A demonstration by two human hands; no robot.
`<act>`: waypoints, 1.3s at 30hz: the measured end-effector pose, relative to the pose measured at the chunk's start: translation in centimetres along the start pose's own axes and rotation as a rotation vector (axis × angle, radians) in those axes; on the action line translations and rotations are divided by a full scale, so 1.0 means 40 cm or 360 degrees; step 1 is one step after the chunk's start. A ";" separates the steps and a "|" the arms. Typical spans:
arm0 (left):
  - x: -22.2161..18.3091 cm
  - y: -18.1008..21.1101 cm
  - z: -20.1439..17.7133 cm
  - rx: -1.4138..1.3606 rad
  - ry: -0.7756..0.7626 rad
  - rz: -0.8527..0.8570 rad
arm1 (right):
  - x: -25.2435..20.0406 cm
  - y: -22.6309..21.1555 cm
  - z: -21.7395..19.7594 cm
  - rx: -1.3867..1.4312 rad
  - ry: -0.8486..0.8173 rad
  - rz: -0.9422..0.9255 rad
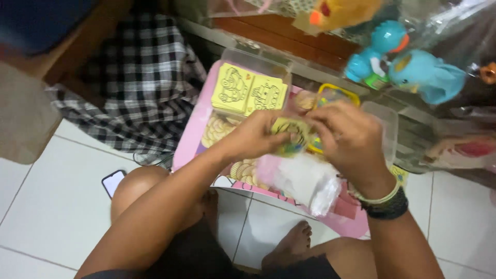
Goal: Packing small yellow stickers into individual plastic bags at a packing station.
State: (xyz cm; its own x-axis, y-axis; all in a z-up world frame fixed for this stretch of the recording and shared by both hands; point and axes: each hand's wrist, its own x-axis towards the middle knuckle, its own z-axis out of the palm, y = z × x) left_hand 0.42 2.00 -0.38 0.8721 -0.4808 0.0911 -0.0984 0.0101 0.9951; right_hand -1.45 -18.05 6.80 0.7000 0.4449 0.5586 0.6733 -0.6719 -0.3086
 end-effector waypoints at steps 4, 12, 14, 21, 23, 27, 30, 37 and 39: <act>0.012 -0.040 -0.141 0.0400 0.0211 0.0236 | 0.094 0.024 0.056 0.0038 0.0203 -0.0098; -0.002 -0.071 -0.384 0.0660 0.0987 -0.0013 | 0.085 0.249 0.453 0.0190 -0.0214 0.0681; -0.021 -0.024 -0.385 0.0636 0.0917 0.0107 | 0.119 0.218 0.452 0.0060 -0.0397 0.0808; -0.028 0.023 -0.352 0.0610 0.0699 0.0230 | -0.019 0.505 0.321 -0.0802 -0.0170 0.0570; -0.008 -0.015 -0.347 0.0668 0.0739 0.0152 | -0.061 0.568 0.313 -0.0805 -0.0402 0.0681; 0.019 -0.037 -0.332 0.0582 0.0742 0.0022 | -0.081 0.576 0.342 -0.0710 -0.0734 0.0959; 0.029 -0.027 -0.310 0.0309 0.0750 -0.0069 | -0.085 0.554 0.364 -0.0820 -0.0736 0.0946; 0.037 -0.020 -0.279 0.0067 0.0720 -0.0100 | -0.111 0.549 0.371 -0.0786 -0.0614 0.0898; 0.044 -0.024 -0.270 -0.0055 0.0684 -0.0072 | -0.106 0.518 0.336 -0.0799 -0.0533 0.0795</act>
State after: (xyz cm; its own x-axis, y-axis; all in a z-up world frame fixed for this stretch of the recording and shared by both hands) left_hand 7.23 10.61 -0.74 0.9962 -0.0725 0.0481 -0.0460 0.0302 0.9985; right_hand 12.72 -25.90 -12.31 0.9800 0.1206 0.1585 0.1273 -0.9913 -0.0327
